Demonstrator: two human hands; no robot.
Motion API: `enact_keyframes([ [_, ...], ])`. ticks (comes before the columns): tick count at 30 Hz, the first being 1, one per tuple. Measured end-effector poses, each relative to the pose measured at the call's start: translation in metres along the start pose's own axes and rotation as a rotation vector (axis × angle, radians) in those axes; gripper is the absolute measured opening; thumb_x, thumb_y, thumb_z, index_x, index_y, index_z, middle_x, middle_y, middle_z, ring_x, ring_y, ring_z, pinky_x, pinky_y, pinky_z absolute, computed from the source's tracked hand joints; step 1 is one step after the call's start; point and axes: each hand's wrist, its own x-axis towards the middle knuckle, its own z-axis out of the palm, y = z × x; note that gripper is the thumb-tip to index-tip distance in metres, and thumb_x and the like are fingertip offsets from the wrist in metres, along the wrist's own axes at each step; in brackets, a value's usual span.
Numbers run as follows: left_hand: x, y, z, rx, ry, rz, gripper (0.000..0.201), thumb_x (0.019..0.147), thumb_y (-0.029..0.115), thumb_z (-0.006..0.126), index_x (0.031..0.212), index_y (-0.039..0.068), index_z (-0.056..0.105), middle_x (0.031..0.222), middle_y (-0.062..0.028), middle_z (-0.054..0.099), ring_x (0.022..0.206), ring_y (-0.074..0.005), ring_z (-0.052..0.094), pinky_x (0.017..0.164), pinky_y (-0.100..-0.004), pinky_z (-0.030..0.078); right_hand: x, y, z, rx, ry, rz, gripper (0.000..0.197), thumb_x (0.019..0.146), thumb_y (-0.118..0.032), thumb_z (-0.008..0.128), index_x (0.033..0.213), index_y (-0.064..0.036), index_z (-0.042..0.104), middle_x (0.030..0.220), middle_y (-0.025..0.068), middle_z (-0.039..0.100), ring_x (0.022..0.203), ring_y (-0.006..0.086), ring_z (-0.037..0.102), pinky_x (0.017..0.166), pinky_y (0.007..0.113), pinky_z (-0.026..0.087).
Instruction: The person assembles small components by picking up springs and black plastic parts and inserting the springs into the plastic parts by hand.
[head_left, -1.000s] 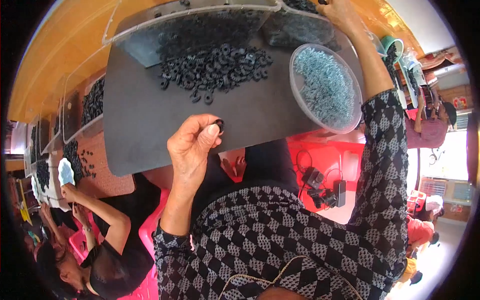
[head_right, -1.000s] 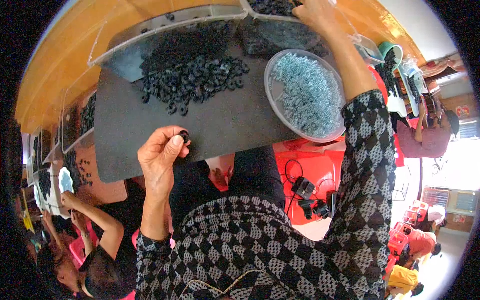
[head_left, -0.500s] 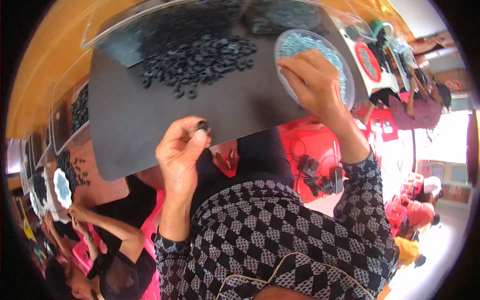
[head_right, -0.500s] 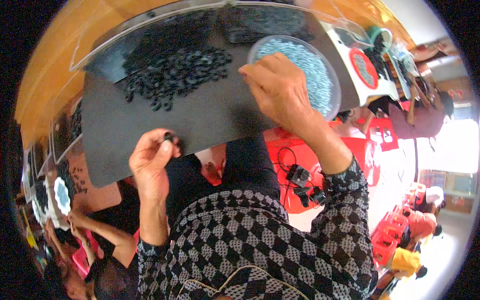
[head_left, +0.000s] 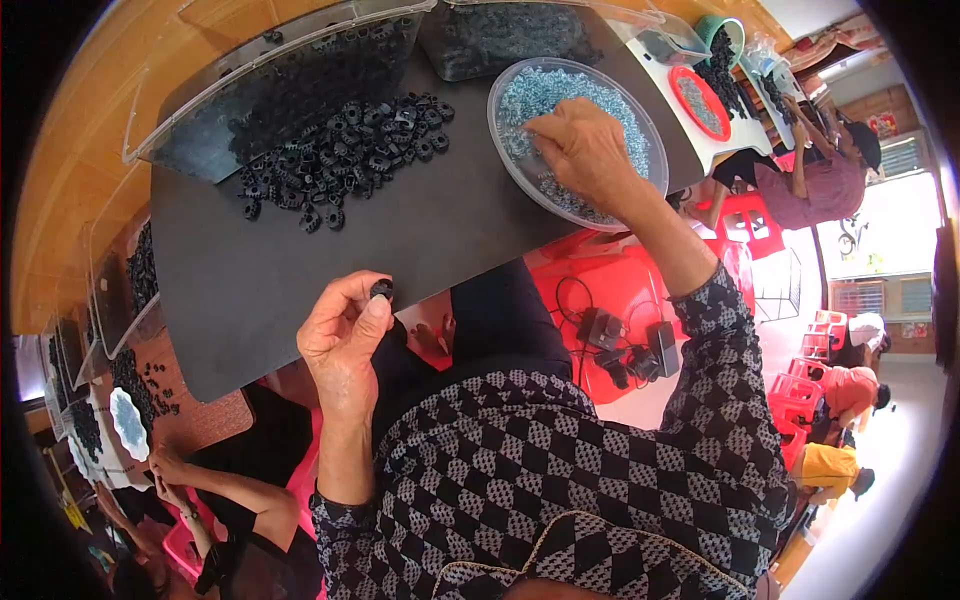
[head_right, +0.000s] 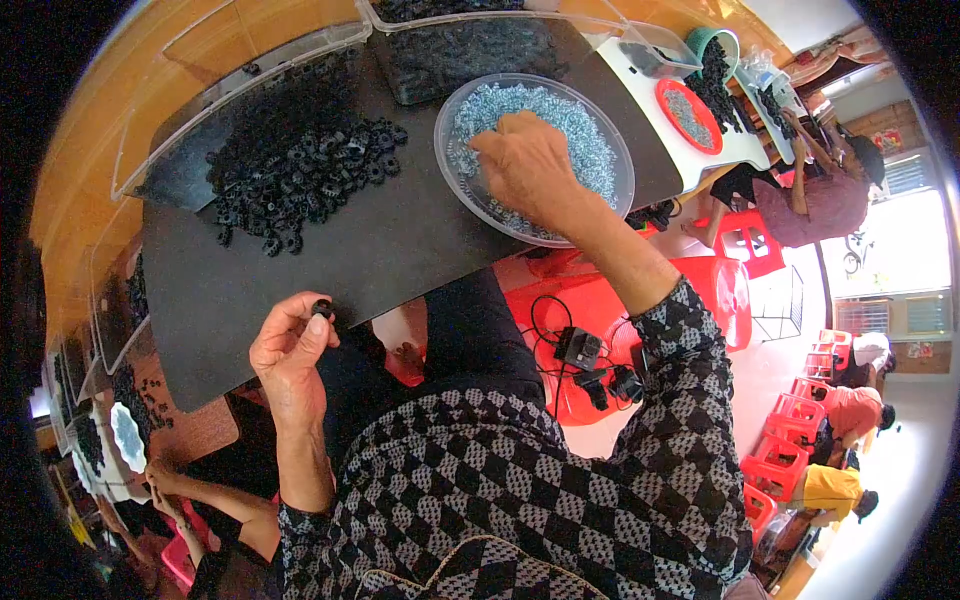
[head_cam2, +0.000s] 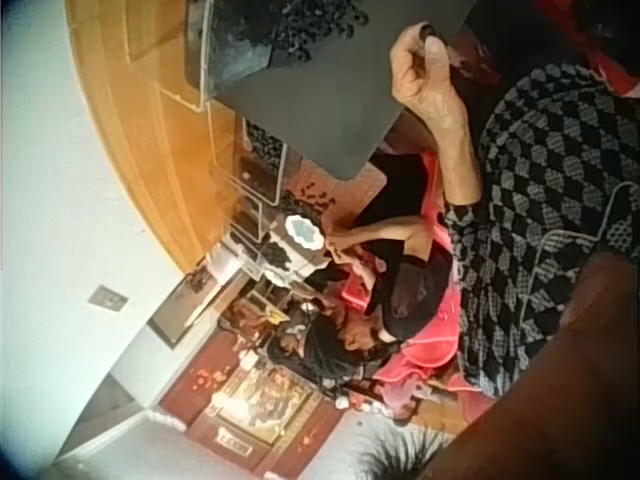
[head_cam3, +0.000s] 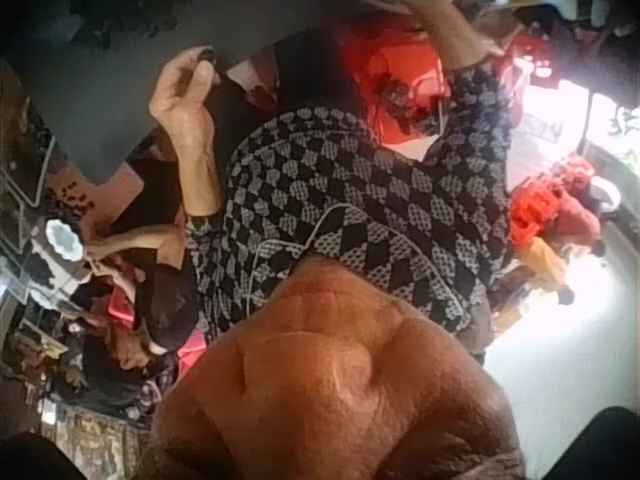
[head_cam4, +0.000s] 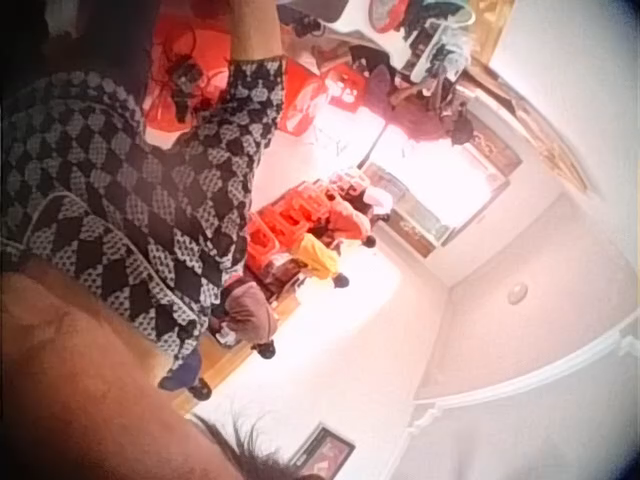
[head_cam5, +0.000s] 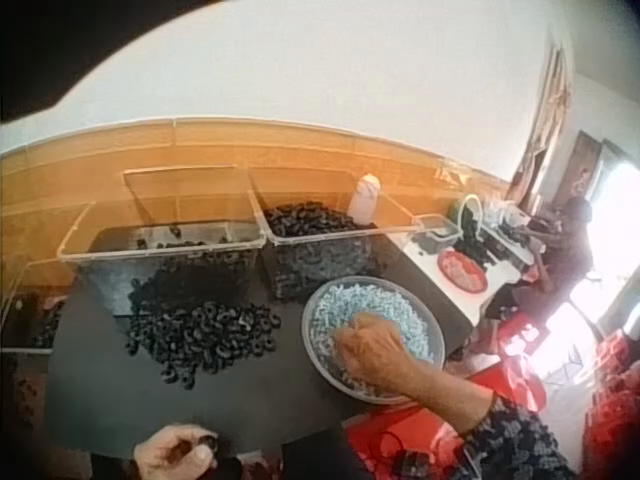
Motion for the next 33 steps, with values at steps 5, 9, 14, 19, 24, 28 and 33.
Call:
enact_keyframes([
  [5,0.001,-0.001,0.001,-0.015,-0.009,-0.01,0.016,0.081,0.006,0.066,0.095,-0.001,0.064,0.082,-0.0023,0.059,0.067,-0.009,0.052,0.06,-0.0219,0.043,0.002,0.003,0.008,0.037,-0.014,0.02,0.008,0.075,-0.01,0.063,0.082,-0.0087,0.067,0.072,0.0092,0.057,0.075,0.0286,0.057,0.064,0.04,0.044],
  [9,0.0,-0.001,-0.001,-0.005,-0.002,-0.022,0.015,0.081,0.006,0.066,0.094,-0.001,0.065,0.081,-0.0023,0.059,0.065,-0.0089,0.052,0.06,-0.022,0.043,0.001,-0.002,0.006,0.086,-0.035,0.004,0.006,0.073,-0.01,0.063,0.078,-0.0091,0.066,0.072,0.0102,0.057,0.076,0.0297,0.057,0.065,0.041,0.045],
  [14,0.0,-0.003,-0.002,-0.005,-0.012,-0.01,0.015,0.081,0.006,0.066,0.093,-0.002,0.064,0.08,-0.0022,0.059,0.065,-0.0089,0.051,0.059,-0.0216,0.043,-0.005,0.002,0.001,0.068,-0.072,-0.04,0.005,0.07,-0.013,0.063,0.074,-0.0096,0.065,0.071,0.0116,0.057,0.076,0.031,0.056,0.066,0.041,0.045],
  [19,0.0,-0.004,-0.005,0.021,-0.007,-0.017,0.014,0.081,0.005,0.066,0.093,-0.002,0.064,0.08,-0.0019,0.058,0.065,-0.0088,0.05,0.059,-0.0213,0.043,-0.006,-0.003,-0.004,-0.002,-0.093,0.01,0.007,0.071,-0.009,0.065,0.078,-0.0065,0.066,0.072,0.0081,0.057,0.076,0.0275,0.056,0.066,0.038,0.044],
  [24,0.0,-0.005,-0.004,0.047,-0.014,0.015,0.014,0.081,0.005,0.065,0.093,-0.002,0.064,0.081,-0.0026,0.058,0.065,-0.009,0.051,0.06,-0.0212,0.043,-0.003,-0.008,0.012,0.037,-0.091,0.007,0.006,0.072,-0.009,0.062,0.076,-0.0052,0.063,0.072,0.0095,0.057,0.077,0.0294,0.057,0.066,0.039,0.045],
  [28,-0.002,-0.005,-0.004,0.016,0.002,-0.007,0.017,0.079,0.0,0.066,0.095,-0.004,0.064,0.08,0.0001,0.05,0.065,-0.0072,0.046,0.061,-0.0194,0.04,-0.004,-0.007,0.018,0.121,-0.101,0.074,0.006,0.073,-0.009,0.06,0.076,-0.0041,0.062,0.072,0.0114,0.058,0.077,0.0306,0.057,0.068,0.04,0.045],
  [33,-0.002,-0.006,-0.005,0.052,-0.012,0.021,0.018,0.078,0.0,0.066,0.096,-0.004,0.064,0.079,0.0003,0.049,0.068,-0.0072,0.044,0.063,-0.0191,0.038,-0.001,-0.012,0.013,0.164,-0.075,0.116,0.009,0.073,-0.01,0.059,0.077,-0.0028,0.061,0.073,0.0134,0.059,0.078,0.0325,0.057,0.069,0.042,0.045],
])
